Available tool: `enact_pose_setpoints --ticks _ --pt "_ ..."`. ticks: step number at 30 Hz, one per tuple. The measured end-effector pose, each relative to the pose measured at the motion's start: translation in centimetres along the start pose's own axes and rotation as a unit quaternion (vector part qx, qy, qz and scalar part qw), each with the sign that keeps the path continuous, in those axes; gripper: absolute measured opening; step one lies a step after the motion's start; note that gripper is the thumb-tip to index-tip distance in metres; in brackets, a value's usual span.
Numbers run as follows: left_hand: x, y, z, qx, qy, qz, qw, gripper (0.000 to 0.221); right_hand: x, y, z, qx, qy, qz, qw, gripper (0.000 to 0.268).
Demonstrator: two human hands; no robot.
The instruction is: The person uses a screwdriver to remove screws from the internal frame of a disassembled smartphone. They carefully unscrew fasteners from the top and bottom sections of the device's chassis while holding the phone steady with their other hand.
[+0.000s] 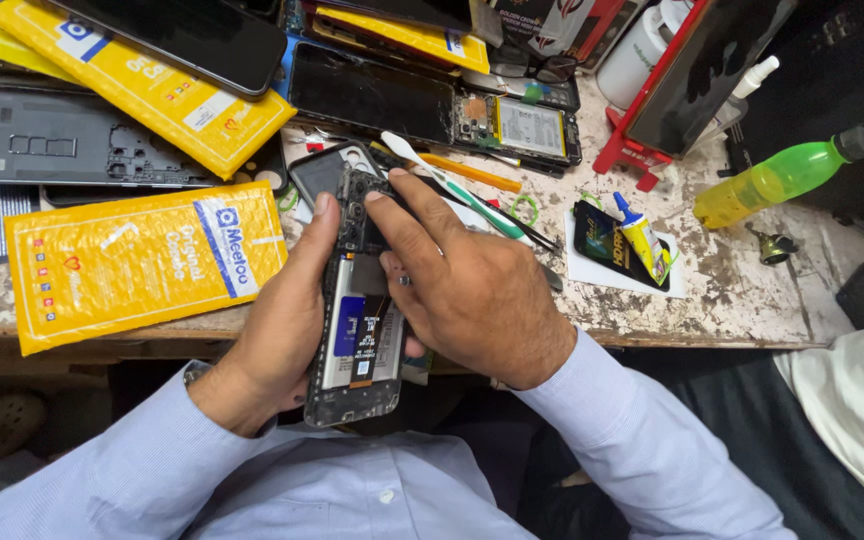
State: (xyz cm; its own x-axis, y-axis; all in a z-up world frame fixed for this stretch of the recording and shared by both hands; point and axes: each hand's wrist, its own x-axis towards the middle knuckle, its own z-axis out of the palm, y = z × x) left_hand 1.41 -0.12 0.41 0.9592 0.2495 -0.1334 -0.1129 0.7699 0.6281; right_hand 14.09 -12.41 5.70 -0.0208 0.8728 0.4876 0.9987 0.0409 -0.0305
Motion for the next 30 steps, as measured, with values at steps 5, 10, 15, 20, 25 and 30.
enact_pose_setpoints --ticks 5,10,15,20,25,30 --pt "0.2 0.0 -0.1 0.028 0.021 -0.006 0.999 0.065 0.0 0.1 0.6 -0.025 -0.003 -0.014 1.0 0.047" --pt "0.2 -0.2 -0.5 0.087 0.043 -0.052 0.994 0.075 -0.6 0.6 1.8 -0.031 0.001 -0.006 0.999 0.049" --pt "-0.1 -1.2 -0.3 0.068 0.009 -0.079 0.994 0.081 -1.0 1.7 1.7 0.044 0.017 -0.019 0.999 0.057" --pt "-0.1 -0.3 -0.2 0.082 0.019 -0.063 0.994 0.078 -1.2 0.8 0.6 0.06 0.005 -0.013 0.998 0.06" --pt "-0.1 -0.3 -0.2 0.056 0.017 -0.055 0.997 0.073 -0.9 0.2 -0.3 0.029 -0.02 -0.006 0.999 0.057" --pt "0.1 -0.5 -0.3 0.068 0.033 -0.068 0.995 0.076 -0.7 -0.2 0.0 -0.016 -0.027 -0.008 0.999 0.055"
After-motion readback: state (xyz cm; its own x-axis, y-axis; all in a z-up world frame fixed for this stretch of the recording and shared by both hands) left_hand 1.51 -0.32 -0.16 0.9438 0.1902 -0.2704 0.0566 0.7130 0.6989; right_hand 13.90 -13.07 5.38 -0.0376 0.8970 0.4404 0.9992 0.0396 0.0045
